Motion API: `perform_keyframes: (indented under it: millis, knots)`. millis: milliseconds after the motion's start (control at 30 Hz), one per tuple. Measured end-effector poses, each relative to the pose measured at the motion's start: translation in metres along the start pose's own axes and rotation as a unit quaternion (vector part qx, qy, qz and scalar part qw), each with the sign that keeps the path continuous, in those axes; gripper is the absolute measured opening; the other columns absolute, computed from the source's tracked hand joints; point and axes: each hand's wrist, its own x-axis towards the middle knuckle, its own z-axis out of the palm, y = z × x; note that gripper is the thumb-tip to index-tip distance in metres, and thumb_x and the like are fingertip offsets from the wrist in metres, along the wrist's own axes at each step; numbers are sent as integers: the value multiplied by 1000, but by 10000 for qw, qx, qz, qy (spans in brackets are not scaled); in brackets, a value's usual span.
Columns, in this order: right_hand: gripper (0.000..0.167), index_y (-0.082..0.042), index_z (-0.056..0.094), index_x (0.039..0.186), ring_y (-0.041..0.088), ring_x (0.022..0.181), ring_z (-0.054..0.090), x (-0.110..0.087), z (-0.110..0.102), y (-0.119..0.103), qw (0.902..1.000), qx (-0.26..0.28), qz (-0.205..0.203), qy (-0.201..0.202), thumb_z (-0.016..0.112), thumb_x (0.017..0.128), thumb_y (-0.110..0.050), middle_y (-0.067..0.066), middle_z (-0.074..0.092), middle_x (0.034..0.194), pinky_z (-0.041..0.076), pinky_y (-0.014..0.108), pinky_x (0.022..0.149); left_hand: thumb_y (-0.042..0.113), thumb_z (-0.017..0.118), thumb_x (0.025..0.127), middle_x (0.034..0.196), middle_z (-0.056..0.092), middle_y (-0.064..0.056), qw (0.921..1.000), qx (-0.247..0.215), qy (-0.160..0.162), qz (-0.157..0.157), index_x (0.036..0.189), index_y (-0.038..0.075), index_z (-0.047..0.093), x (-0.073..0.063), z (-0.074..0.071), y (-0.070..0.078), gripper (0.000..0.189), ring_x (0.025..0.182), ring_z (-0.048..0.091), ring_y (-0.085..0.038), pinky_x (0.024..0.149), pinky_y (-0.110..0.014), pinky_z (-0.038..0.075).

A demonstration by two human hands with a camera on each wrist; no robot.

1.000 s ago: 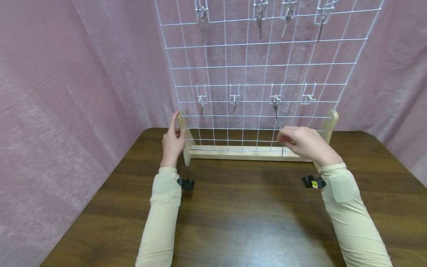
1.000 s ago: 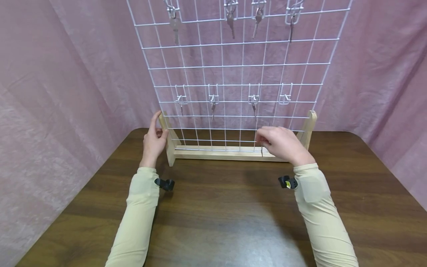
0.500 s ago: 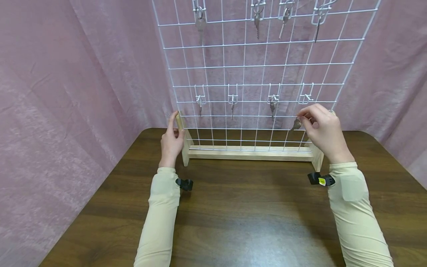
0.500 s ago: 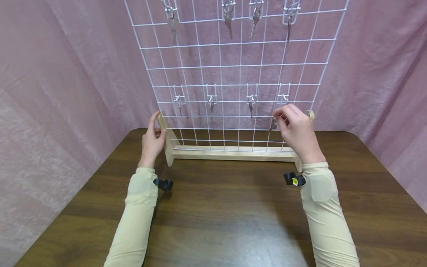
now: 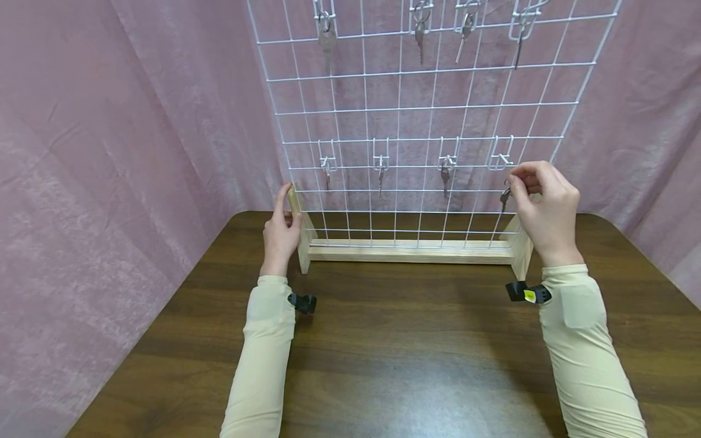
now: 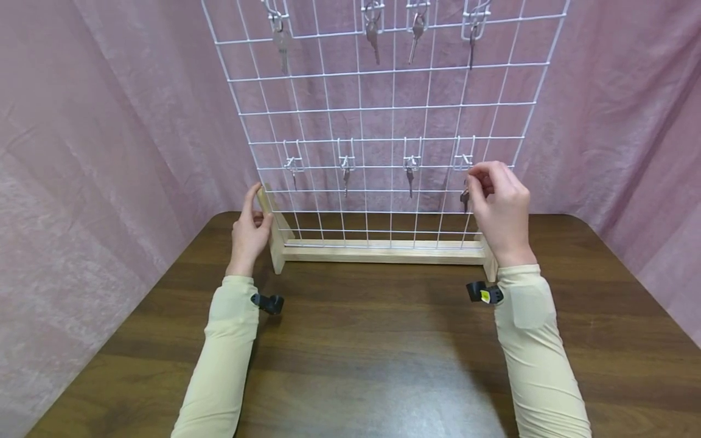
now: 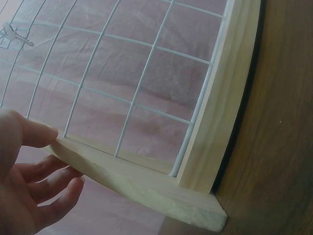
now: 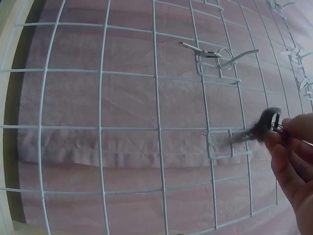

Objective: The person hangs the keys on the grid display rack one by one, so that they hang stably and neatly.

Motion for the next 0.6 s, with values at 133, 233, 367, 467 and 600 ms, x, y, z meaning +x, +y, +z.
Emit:
perform_keyframes:
  millis: [133, 233, 367, 467, 600]
  knots:
    - [10, 11, 64, 92, -26, 75, 40, 1, 0, -1, 9999, 9, 69, 72, 61, 90, 1, 24, 66, 84, 35, 1, 71, 16, 57, 96, 111, 69, -20, 10000, 19, 3, 17, 147, 46, 28, 0, 0, -1, 66, 98, 67, -35, 82, -51, 51]
    - [10, 12, 64, 93, -26, 74, 42, 2, 0, -2, 9998, 91, 149, 58, 60, 90, 3, 22, 66, 83, 35, 1, 70, 16, 56, 96, 111, 69, -19, 10000, 40, 26, 35, 147, 47, 27, 1, 0, -1, 66, 97, 67, -35, 82, -51, 50]
    - [10, 11, 65, 93, -26, 75, 47, 2, 0, -4, 9991, 223, 348, 133, 60, 90, 4, 12, 64, 84, 39, 0, 71, 16, 57, 96, 110, 69, -19, 10000, 51, 35, 52, 147, 47, 28, 1, 0, -1, 66, 96, 68, -34, 81, -50, 50]
    - [9, 10, 66, 93, -24, 75, 51, 2, 1, -4, 9976, 344, 545, 261, 60, 88, 5, 13, 64, 87, 41, -1, 72, 16, 56, 96, 110, 69, -19, 10000, 44, 27, 81, 147, 47, 27, 1, 0, -1, 66, 96, 68, -35, 81, -50, 50]
    - [10, 11, 66, 93, -21, 74, 54, 2, 3, -3, 9953, 464, 733, 419, 59, 89, 5, 8, 63, 87, 43, 0, 71, 15, 56, 96, 110, 69, -20, 9999, 23, 27, 112, 148, 45, 28, 0, 1, -1, 66, 97, 68, -35, 82, -50, 50]
